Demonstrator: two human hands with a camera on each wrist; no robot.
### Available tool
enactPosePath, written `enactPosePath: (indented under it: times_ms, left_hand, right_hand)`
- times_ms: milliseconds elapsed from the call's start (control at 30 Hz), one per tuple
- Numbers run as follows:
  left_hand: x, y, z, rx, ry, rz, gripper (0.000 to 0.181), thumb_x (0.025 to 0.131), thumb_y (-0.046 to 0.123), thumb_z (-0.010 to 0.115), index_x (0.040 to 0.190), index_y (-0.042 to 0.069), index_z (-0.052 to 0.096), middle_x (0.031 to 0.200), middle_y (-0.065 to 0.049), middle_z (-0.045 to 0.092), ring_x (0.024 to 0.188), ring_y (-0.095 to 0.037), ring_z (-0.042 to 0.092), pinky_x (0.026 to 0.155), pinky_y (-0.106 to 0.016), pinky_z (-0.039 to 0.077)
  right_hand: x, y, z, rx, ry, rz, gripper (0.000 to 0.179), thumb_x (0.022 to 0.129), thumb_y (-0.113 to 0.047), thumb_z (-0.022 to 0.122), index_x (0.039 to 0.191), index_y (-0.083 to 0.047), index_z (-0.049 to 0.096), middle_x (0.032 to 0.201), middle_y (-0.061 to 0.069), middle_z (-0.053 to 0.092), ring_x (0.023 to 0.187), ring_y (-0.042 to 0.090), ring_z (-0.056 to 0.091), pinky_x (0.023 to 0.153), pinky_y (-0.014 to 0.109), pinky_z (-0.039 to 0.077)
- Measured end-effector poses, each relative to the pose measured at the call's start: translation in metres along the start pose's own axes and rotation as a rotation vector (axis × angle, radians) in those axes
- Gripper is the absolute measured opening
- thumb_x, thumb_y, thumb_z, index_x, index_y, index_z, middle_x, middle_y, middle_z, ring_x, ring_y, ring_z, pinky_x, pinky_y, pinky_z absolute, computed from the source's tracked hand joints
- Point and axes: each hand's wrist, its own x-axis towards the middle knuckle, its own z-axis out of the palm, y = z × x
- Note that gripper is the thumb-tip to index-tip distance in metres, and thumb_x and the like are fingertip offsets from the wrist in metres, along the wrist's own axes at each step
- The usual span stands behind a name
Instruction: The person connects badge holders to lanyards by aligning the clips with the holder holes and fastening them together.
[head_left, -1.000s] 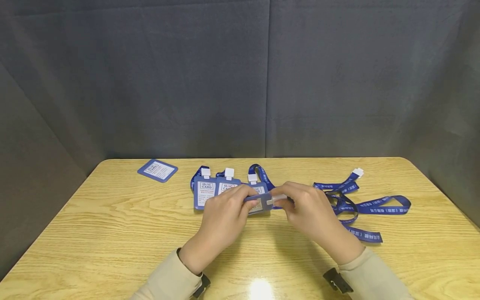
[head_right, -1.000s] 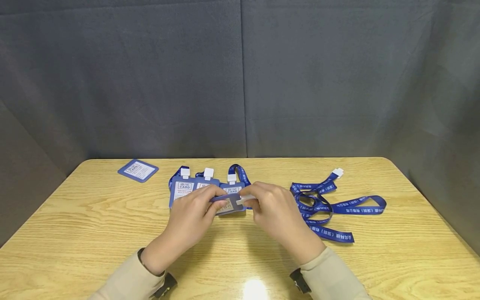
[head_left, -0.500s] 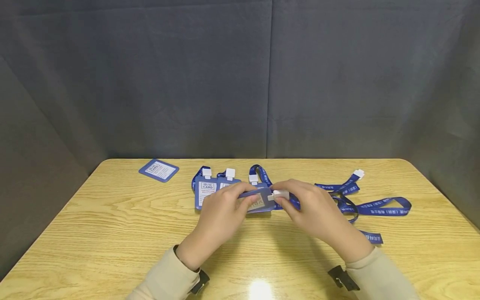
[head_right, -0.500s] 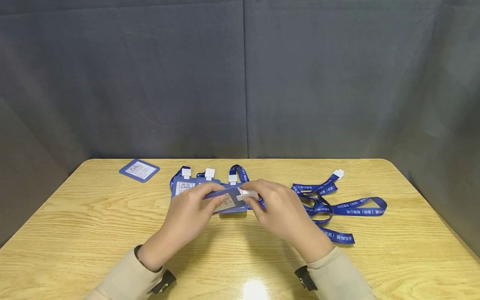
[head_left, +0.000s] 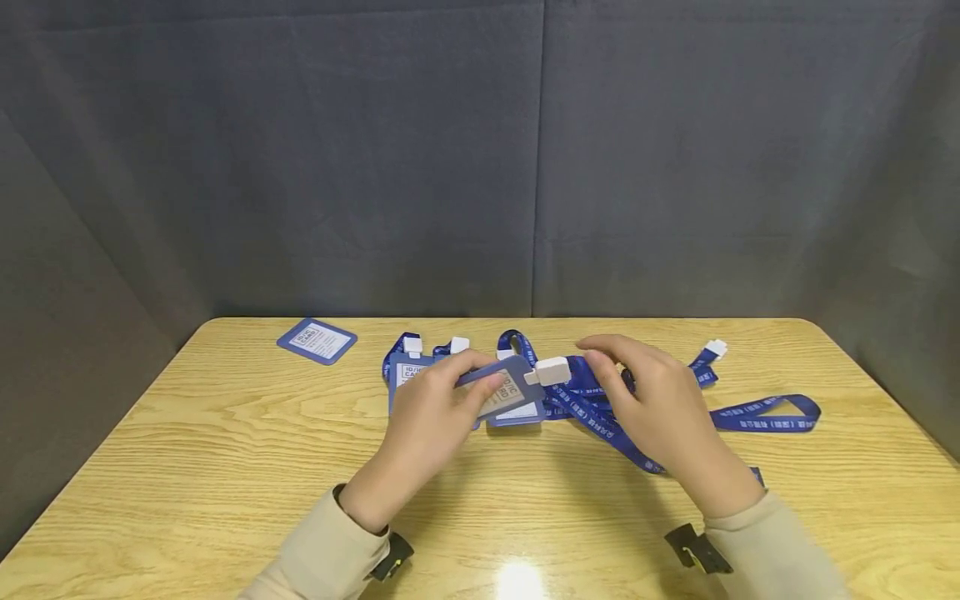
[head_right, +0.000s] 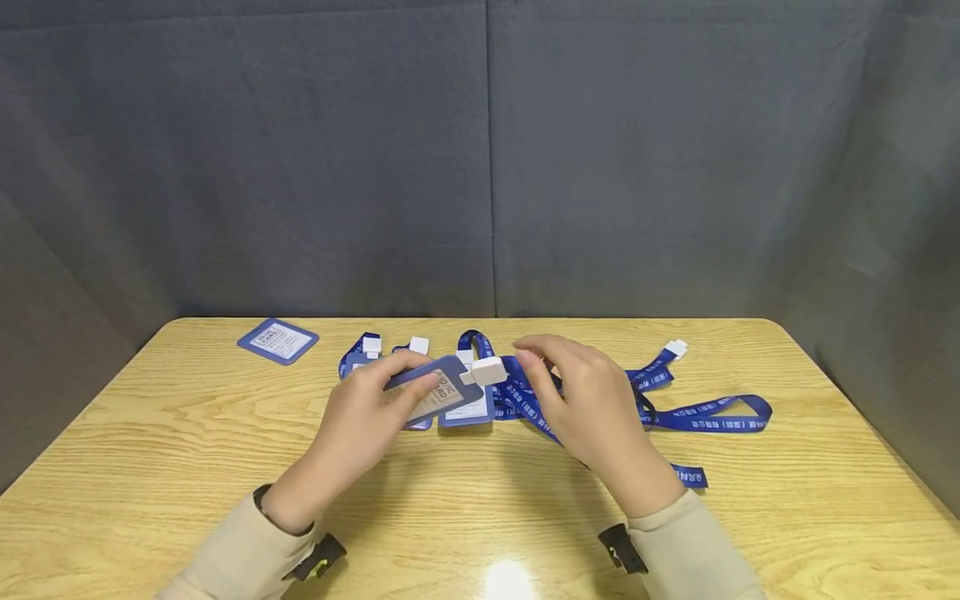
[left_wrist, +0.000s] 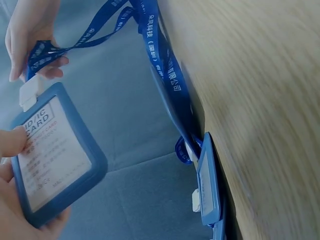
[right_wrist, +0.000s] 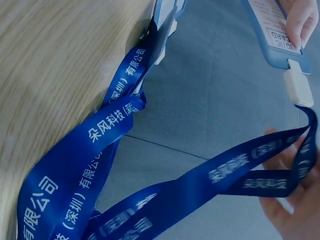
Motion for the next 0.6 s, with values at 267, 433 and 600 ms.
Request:
enactPosePath:
  times_ms: [267,433,600]
  left_hand:
    - [0.002,-0.002,-0.007,-0.126,0.125,0.015,0.016,0.094,0.026,0.070,0.106,0.016,0.072,0.097,0.003,0.072,0.086,-0.012,0.064,0.075,-0.036,0.050]
    - [0.002,-0.001,-0.012,-0.208,0.193,0.027,0.019,0.094,0.025,0.071,0.107,0.012,0.072,0.098,0.000,0.073,0.088,-0.015,0.064,0.077,-0.037,0.049]
    - [0.003,0.001,-0.019,-0.297,0.237,0.030,0.017,0.094,0.021,0.070,0.107,0.010,0.072,0.098,-0.001,0.073,0.089,-0.015,0.065,0.079,-0.035,0.050]
  right_hand:
    - [0.002,0.000,-0.006,-0.006,0.124,0.106,0.030,0.108,-0.020,0.044,0.111,-0.008,0.071,0.098,0.008,0.073,0.088,0.028,0.068,0.072,0.046,0.049]
    - [0.002,0.002,-0.009,0.009,0.146,0.124,0.033,0.108,-0.021,0.041,0.113,-0.005,0.070,0.107,0.015,0.072,0.102,0.038,0.066,0.084,0.054,0.049]
    - [0.002,0.006,-0.013,-0.007,0.142,0.144,0.037,0.109,-0.024,0.038,0.114,-0.004,0.069,0.095,0.013,0.073,0.090,0.034,0.068,0.075,0.052,0.050]
